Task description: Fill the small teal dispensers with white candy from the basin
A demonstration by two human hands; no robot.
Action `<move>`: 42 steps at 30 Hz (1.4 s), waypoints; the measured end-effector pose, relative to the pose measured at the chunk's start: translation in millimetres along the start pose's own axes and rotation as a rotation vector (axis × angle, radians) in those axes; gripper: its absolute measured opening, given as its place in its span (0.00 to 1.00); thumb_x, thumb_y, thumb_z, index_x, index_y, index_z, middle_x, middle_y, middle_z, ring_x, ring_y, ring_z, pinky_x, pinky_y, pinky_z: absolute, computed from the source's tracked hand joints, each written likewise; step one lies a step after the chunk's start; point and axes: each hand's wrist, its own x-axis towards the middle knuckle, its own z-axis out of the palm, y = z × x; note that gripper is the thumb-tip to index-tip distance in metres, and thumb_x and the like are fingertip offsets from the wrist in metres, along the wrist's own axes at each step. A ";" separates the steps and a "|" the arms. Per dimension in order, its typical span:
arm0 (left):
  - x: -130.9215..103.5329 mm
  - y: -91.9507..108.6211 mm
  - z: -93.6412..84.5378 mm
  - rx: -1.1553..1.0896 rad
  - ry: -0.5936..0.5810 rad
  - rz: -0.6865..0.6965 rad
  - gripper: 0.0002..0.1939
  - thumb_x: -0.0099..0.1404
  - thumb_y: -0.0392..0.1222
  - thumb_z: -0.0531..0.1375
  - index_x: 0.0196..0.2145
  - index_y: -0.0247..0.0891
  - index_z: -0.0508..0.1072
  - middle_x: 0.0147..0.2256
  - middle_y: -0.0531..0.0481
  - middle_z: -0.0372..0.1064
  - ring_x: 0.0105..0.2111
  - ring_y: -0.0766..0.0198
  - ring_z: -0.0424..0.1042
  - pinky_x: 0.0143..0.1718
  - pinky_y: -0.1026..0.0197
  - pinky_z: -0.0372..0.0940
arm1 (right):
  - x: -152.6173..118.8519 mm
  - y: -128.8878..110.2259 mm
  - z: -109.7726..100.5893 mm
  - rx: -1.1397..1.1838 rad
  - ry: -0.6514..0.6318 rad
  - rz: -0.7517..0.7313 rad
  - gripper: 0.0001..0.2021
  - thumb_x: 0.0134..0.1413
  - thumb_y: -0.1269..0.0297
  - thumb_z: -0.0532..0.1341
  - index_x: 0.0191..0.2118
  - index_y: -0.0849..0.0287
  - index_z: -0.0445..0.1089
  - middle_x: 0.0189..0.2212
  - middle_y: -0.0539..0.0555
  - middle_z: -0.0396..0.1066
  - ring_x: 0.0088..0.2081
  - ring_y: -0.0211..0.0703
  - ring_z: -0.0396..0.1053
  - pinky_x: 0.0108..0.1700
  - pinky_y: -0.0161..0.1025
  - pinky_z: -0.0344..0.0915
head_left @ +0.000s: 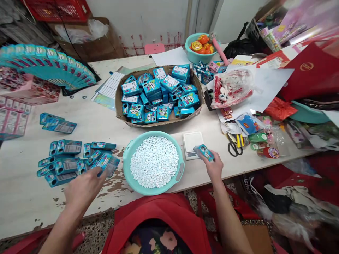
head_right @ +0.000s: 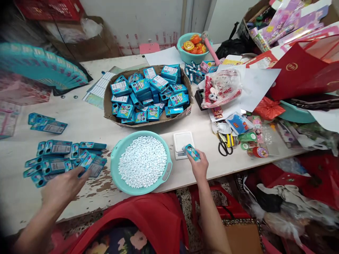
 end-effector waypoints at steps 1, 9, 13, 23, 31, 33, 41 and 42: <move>6.1 -5.9 12.5 0.083 0.006 -0.024 0.19 0.62 0.56 0.45 0.33 0.44 0.70 0.29 0.44 0.71 0.34 0.47 0.70 0.29 0.57 0.58 | 12.9 -5.8 8.4 0.006 -0.011 -0.032 0.23 0.42 0.50 0.66 0.43 0.58 0.71 0.38 0.55 0.71 0.40 0.48 0.69 0.45 0.43 0.65; 50.2 -23.6 80.9 0.102 0.083 -0.120 0.28 0.65 0.56 0.39 0.45 0.37 0.70 0.37 0.33 0.72 0.32 0.48 0.72 0.28 0.55 0.60 | 49.6 -12.0 40.5 0.051 -0.037 -0.059 0.32 0.41 0.51 0.66 0.53 0.58 0.65 0.51 0.59 0.67 0.50 0.51 0.65 0.51 0.47 0.62; 57.3 -33.0 72.8 0.092 0.094 -0.181 0.32 0.63 0.64 0.37 0.52 0.44 0.63 0.31 0.43 0.72 0.30 0.49 0.71 0.26 0.58 0.58 | 23.9 9.9 10.5 0.064 0.097 0.066 0.29 0.51 0.49 0.59 0.56 0.58 0.62 0.55 0.62 0.63 0.51 0.50 0.65 0.51 0.47 0.62; 40.1 79.7 39.7 0.055 -0.015 0.456 0.20 0.67 0.52 0.42 0.41 0.41 0.68 0.41 0.44 0.72 0.36 0.53 0.71 0.29 0.61 0.54 | -21.4 52.7 -9.7 0.049 0.115 0.276 0.27 0.47 0.46 0.60 0.45 0.64 0.70 0.44 0.64 0.72 0.45 0.52 0.69 0.48 0.47 0.65; 23.5 131.2 59.3 0.042 -0.055 0.661 0.17 0.69 0.43 0.42 0.41 0.39 0.69 0.42 0.44 0.70 0.38 0.58 0.69 0.35 0.60 0.58 | -18.1 56.1 -12.3 0.089 0.063 0.257 0.25 0.46 0.48 0.62 0.44 0.64 0.71 0.44 0.64 0.72 0.45 0.51 0.70 0.47 0.48 0.66; 19.8 133.6 62.6 0.012 -0.043 0.688 0.17 0.68 0.42 0.43 0.42 0.40 0.69 0.43 0.45 0.69 0.42 0.58 0.67 0.38 0.60 0.59 | -12.5 52.6 -8.6 0.105 0.049 0.242 0.25 0.45 0.49 0.63 0.45 0.63 0.70 0.44 0.63 0.72 0.45 0.50 0.70 0.46 0.47 0.67; 29.6 132.2 86.2 0.147 -0.124 0.695 0.15 0.66 0.34 0.45 0.41 0.36 0.71 0.43 0.40 0.68 0.43 0.55 0.67 0.42 0.56 0.61 | 34.3 15.2 34.6 0.154 -0.029 0.059 0.28 0.41 0.53 0.66 0.49 0.61 0.67 0.47 0.61 0.69 0.46 0.49 0.68 0.47 0.46 0.66; 31.5 131.3 88.6 0.162 -0.132 0.693 0.16 0.66 0.34 0.45 0.40 0.35 0.71 0.42 0.40 0.68 0.42 0.55 0.68 0.41 0.56 0.61 | 40.5 12.3 40.5 0.157 -0.038 0.054 0.28 0.41 0.53 0.67 0.49 0.61 0.68 0.46 0.60 0.70 0.45 0.49 0.68 0.47 0.46 0.66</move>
